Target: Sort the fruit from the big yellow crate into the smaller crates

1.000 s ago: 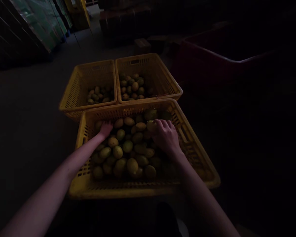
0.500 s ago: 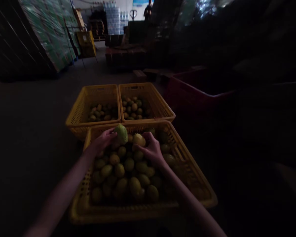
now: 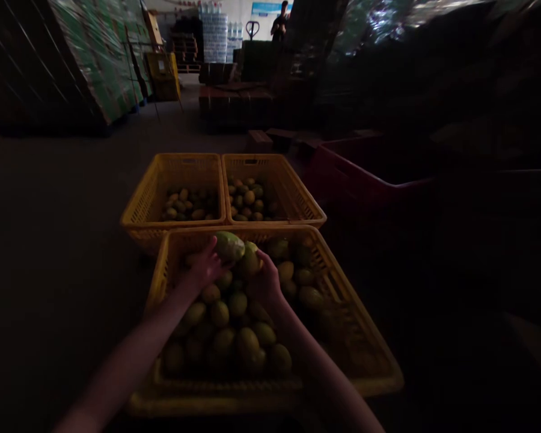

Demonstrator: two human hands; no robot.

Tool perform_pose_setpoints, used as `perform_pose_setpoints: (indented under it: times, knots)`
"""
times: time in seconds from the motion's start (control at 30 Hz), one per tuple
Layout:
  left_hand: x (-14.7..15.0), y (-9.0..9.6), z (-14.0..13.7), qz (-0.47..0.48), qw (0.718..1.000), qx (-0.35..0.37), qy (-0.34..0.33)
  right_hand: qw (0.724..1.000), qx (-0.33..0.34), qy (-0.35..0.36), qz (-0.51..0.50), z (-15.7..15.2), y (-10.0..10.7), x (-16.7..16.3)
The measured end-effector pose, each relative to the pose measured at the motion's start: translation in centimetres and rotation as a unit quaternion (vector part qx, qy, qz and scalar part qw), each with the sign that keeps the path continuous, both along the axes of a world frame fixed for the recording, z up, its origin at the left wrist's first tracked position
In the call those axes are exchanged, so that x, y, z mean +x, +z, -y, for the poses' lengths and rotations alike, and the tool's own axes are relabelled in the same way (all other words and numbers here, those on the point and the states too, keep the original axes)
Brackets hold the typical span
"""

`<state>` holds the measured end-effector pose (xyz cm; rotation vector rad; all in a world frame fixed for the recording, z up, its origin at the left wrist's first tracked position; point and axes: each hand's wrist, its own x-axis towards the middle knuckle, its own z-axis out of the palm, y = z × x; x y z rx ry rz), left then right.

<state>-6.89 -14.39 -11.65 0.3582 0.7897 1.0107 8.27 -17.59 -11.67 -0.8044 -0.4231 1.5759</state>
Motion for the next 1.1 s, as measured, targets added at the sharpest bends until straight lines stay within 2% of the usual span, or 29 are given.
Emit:
perform_pose_setpoints:
  times: [0.1, 0.2, 0.37, 0.57, 0.8, 0.97, 1.1]
  knots:
    - [0.1, 1.0, 0.6, 0.075, 0.997, -0.033, -0.002, 0.996, -0.052, -0.016, -0.068, 0.2, 0.5, 0.3]
    - [-0.2, 1.6, 0.8, 0.113, 0.993, -0.024, -0.028, 0.996, -0.049, -0.025, -0.076, 0.2, 0.8, 1.1]
    - [-0.8, 1.6, 0.5, 0.111, 0.993, -0.037, -0.032, 0.995, -0.056, -0.003, -0.087, 0.2, 0.7, 2.2]
    - [-0.7, 2.1, 1.2, 0.096, 0.995, -0.015, -0.016, 0.992, -0.088, 0.039, -0.085, 0.9, 0.4, 1.0]
    - [-1.0, 2.3, 1.5, 0.075, 0.996, 0.039, -0.034, 0.996, -0.027, 0.076, -0.047, 1.5, 0.9, 0.3]
    - [-0.7, 2.2, 1.5, 0.043, 0.998, 0.043, -0.009, 0.995, -0.054, 0.074, -0.034, 1.3, 0.9, 0.6]
    - [-0.3, 1.9, 1.1, 0.033, 0.999, 0.028, 0.015, 0.996, -0.049, 0.075, -0.012, 0.9, -0.2, 0.4]
